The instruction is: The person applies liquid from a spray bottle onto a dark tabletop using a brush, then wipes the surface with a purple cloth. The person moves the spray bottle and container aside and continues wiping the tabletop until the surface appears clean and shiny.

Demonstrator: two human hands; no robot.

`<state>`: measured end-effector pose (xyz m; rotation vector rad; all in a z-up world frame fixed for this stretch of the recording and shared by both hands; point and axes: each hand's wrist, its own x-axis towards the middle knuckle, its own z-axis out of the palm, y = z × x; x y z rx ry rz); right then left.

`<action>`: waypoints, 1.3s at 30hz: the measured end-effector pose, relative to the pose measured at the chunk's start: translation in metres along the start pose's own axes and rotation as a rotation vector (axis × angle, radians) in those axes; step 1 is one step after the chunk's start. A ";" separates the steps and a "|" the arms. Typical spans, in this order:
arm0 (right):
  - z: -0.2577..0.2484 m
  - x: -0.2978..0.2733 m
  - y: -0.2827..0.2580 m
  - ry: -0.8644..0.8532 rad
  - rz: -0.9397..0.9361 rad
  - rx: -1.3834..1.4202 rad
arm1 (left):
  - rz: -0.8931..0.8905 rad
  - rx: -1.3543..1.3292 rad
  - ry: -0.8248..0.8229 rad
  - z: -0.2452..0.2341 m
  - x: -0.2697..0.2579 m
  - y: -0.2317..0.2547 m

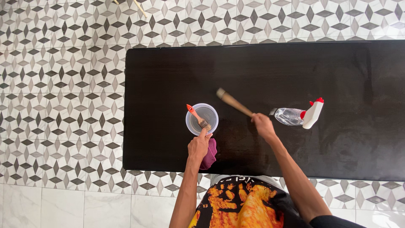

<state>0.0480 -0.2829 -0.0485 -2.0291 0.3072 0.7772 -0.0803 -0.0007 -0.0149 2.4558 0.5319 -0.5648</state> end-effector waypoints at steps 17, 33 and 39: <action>-0.003 0.033 0.008 0.102 0.120 0.112 | 0.011 -0.003 0.012 -0.003 -0.005 0.003; 0.007 0.055 -0.008 -0.125 -0.166 -0.268 | -0.011 -0.038 -0.010 -0.006 -0.003 0.007; 0.006 0.088 -0.004 0.263 -0.320 -0.279 | -0.030 -0.033 -0.033 -0.009 -0.003 0.012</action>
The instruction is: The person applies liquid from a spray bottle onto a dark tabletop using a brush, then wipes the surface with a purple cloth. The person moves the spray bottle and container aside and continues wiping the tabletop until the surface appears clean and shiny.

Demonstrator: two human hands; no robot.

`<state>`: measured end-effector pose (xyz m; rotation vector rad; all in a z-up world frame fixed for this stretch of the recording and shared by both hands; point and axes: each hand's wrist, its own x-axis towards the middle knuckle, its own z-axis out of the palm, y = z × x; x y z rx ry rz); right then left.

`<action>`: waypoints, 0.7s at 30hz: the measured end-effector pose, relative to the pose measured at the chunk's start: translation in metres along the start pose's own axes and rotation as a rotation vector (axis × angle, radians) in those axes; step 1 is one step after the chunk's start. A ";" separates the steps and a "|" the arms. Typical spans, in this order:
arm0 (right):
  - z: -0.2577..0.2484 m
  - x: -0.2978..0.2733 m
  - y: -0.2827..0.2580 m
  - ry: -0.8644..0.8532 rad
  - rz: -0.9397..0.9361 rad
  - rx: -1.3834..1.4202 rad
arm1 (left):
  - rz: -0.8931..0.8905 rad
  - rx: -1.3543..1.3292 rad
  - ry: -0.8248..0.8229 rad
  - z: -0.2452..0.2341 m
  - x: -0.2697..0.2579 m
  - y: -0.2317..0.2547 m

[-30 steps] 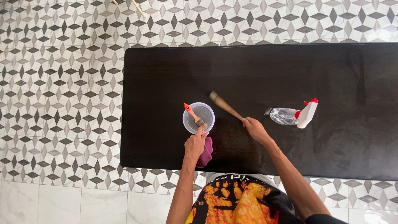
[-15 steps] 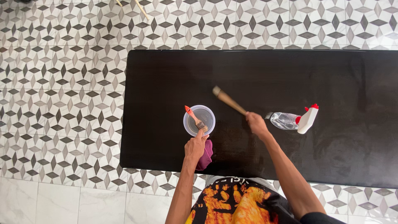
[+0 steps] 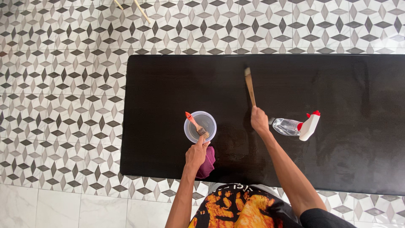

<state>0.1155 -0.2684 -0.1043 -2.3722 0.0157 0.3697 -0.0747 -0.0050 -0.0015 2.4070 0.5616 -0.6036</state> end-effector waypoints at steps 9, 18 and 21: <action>-0.017 0.009 -0.035 -0.264 0.247 0.211 | -0.016 -0.030 -0.015 -0.002 -0.001 0.002; -0.027 0.019 -0.045 -0.348 0.237 0.165 | 0.005 -0.028 -0.014 -0.003 0.001 0.006; -0.029 0.027 -0.047 -0.209 0.425 0.301 | -0.015 -0.033 -0.041 -0.007 0.001 0.006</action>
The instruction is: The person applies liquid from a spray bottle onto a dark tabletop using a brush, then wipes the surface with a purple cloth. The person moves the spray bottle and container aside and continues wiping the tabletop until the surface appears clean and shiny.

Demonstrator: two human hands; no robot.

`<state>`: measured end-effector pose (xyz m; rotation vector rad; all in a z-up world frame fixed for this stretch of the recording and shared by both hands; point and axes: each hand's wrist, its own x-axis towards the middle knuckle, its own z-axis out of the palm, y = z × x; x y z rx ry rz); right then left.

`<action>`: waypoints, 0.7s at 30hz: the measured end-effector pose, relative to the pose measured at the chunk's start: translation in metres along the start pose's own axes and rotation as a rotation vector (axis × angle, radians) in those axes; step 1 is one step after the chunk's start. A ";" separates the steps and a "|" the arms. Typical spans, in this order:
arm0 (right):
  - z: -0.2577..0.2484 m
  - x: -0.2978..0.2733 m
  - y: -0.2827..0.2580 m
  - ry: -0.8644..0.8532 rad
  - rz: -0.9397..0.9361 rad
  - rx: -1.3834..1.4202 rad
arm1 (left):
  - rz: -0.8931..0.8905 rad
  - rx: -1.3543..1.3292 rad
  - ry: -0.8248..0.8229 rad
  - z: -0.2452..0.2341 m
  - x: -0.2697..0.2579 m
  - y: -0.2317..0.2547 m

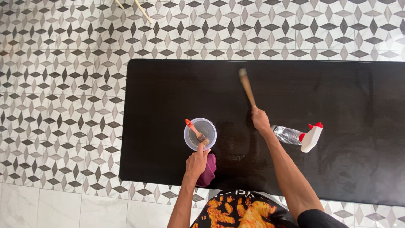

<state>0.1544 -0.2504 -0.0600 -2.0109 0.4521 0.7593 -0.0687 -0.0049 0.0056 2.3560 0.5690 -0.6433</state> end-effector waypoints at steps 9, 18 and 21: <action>-0.007 0.007 0.024 0.005 -0.157 -0.060 | 0.006 0.000 -0.005 0.002 0.001 -0.001; -0.003 -0.023 0.023 -0.250 -0.135 -0.224 | -0.005 -0.024 -0.025 -0.003 0.001 0.001; -0.008 -0.019 0.029 -0.042 -0.116 -0.166 | -0.015 -0.029 -0.031 -0.001 0.001 0.002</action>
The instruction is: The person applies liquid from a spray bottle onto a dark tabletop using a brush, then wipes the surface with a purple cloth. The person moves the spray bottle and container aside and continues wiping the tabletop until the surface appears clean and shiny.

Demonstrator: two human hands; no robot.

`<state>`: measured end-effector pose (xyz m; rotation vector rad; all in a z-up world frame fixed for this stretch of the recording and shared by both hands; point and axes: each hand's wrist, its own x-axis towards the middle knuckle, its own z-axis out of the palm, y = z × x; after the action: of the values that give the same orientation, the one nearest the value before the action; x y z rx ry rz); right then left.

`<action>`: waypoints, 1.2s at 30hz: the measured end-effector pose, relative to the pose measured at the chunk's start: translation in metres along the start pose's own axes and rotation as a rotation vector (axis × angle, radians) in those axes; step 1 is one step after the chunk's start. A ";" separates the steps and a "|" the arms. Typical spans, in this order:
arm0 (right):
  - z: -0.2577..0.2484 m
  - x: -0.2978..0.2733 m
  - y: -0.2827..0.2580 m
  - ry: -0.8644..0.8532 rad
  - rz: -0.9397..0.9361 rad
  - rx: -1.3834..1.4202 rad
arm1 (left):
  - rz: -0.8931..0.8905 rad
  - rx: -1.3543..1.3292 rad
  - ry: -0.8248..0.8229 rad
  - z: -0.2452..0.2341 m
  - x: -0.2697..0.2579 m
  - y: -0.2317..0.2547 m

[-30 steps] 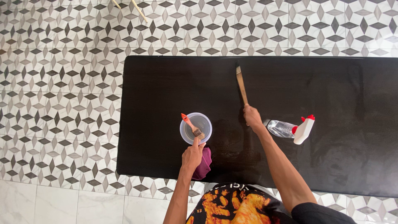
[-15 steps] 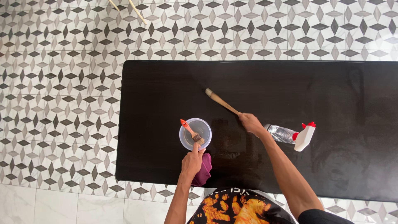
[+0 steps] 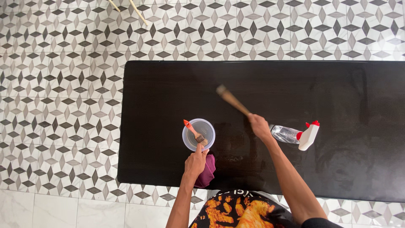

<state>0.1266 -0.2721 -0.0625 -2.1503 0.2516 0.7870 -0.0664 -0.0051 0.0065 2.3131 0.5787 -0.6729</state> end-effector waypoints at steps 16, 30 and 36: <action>-0.007 0.005 0.023 0.100 -0.108 -0.194 | 0.095 0.071 0.095 0.006 -0.003 -0.007; 0.004 -0.018 0.032 -0.159 0.033 -0.146 | 0.045 0.014 0.063 0.006 -0.004 -0.006; 0.000 -0.010 0.032 0.158 -0.044 -0.084 | 0.065 0.003 0.051 0.001 -0.003 -0.005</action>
<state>0.1051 -0.2940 -0.0760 -2.2932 0.2563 0.6130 -0.0716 -0.0032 0.0048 2.3474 0.5234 -0.5865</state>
